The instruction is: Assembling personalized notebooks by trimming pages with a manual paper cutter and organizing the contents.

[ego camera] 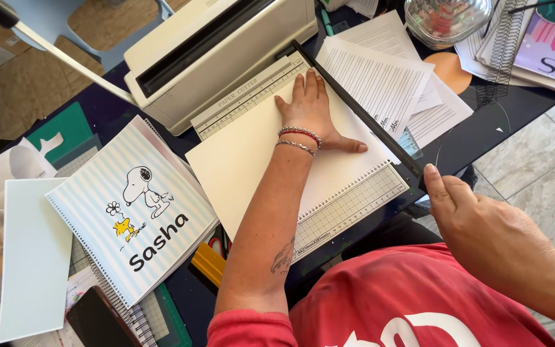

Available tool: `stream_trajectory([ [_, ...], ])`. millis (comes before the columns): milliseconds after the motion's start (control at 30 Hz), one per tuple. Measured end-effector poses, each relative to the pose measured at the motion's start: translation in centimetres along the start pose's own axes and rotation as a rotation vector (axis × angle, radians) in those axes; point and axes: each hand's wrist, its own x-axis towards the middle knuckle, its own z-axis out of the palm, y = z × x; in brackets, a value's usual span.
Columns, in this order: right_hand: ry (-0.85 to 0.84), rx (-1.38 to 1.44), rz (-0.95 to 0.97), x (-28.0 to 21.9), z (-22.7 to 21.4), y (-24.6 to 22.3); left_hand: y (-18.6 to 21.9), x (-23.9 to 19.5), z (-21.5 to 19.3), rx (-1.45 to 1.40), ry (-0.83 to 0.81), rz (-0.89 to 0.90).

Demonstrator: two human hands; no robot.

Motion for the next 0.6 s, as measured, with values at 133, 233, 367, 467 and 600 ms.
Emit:
stream_trajectory([
  [133,0.037,-0.02,-0.004,0.1,0.0,-0.3,0.2,-0.1,-0.3,0.025,-0.034,-0.006],
  [233,0.084,-0.053,-0.018,0.0,0.4,-0.4,0.3,-0.3,-0.7,0.03,-0.08,-0.007],
  [367,0.094,-0.004,-0.014,-0.2,1.0,-0.5,0.3,-0.1,-0.5,0.014,-0.072,-0.015],
  [467,0.105,-0.042,-0.02,-0.2,1.1,-0.6,0.3,-0.1,-0.6,0.007,-0.074,-0.012],
  [600,0.136,-0.124,-0.027,-0.3,1.2,-0.7,0.3,-0.1,-0.6,0.003,-0.085,-0.01],
])
